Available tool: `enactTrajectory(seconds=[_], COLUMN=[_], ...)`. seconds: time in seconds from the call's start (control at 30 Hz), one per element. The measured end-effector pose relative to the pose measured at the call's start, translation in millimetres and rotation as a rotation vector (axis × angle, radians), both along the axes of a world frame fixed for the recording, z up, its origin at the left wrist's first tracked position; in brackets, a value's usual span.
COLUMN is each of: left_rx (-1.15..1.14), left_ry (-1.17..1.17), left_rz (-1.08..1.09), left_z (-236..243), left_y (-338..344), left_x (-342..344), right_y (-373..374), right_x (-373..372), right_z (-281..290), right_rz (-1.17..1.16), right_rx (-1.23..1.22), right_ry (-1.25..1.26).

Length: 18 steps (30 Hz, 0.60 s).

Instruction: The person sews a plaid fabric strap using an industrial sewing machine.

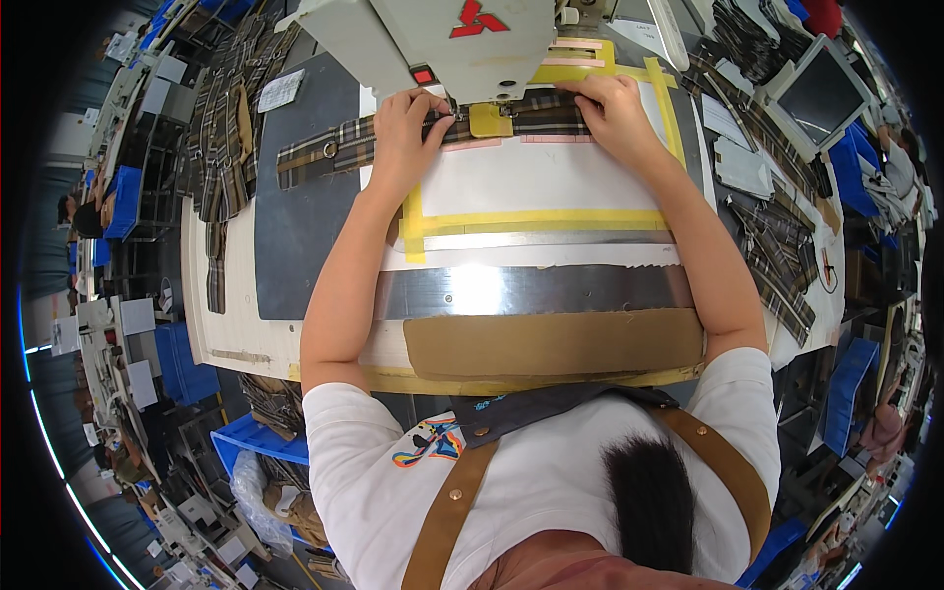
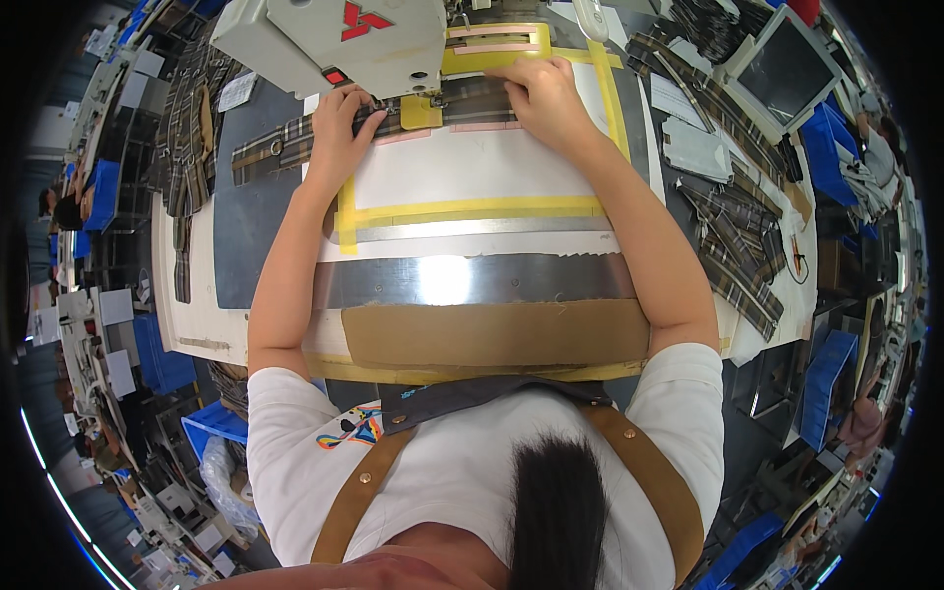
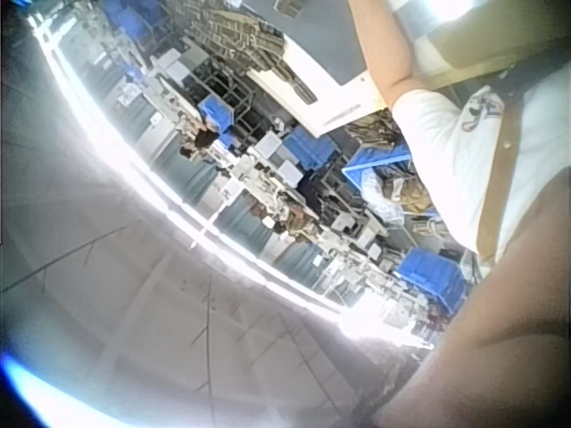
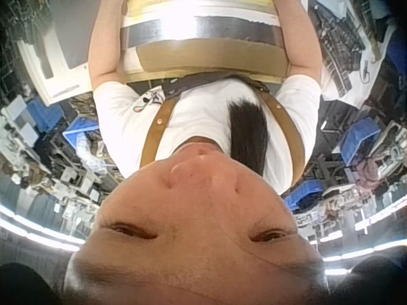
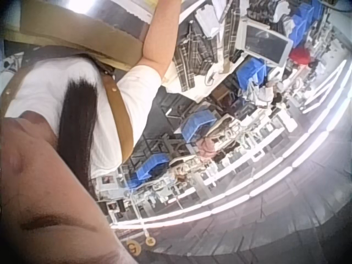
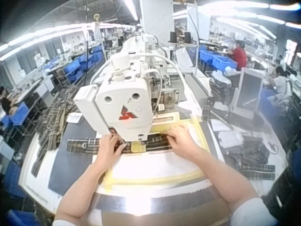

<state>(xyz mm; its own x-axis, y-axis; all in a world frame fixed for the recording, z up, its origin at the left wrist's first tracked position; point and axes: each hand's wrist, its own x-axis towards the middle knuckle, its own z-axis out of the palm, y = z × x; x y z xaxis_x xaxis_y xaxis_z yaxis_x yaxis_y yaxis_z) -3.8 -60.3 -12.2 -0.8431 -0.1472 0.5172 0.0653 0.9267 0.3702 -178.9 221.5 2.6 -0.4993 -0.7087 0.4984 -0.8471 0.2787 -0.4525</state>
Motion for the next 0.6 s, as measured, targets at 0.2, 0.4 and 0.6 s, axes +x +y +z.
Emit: enactTrajectory(seconds=[0.2,0.4,0.6], left_rx=[0.008,0.009,0.008], left_ry=[-0.004,-0.001,-0.003], left_rz=[0.0,0.004,0.009], left_z=[1.5,0.2,-0.5], left_y=[1.0,0.3,-0.3], left_x=[0.3,-0.3,-0.6], right_y=[-0.6,-1.9,-2.7], right_x=[-1.2,-0.7,0.6], right_z=[-2.6,-3.6,-1.7], right_rz=[-0.058,-0.08,-0.099], right_rx=[0.024,0.07,0.111], right_ry=[-0.077,-0.065,-0.072])
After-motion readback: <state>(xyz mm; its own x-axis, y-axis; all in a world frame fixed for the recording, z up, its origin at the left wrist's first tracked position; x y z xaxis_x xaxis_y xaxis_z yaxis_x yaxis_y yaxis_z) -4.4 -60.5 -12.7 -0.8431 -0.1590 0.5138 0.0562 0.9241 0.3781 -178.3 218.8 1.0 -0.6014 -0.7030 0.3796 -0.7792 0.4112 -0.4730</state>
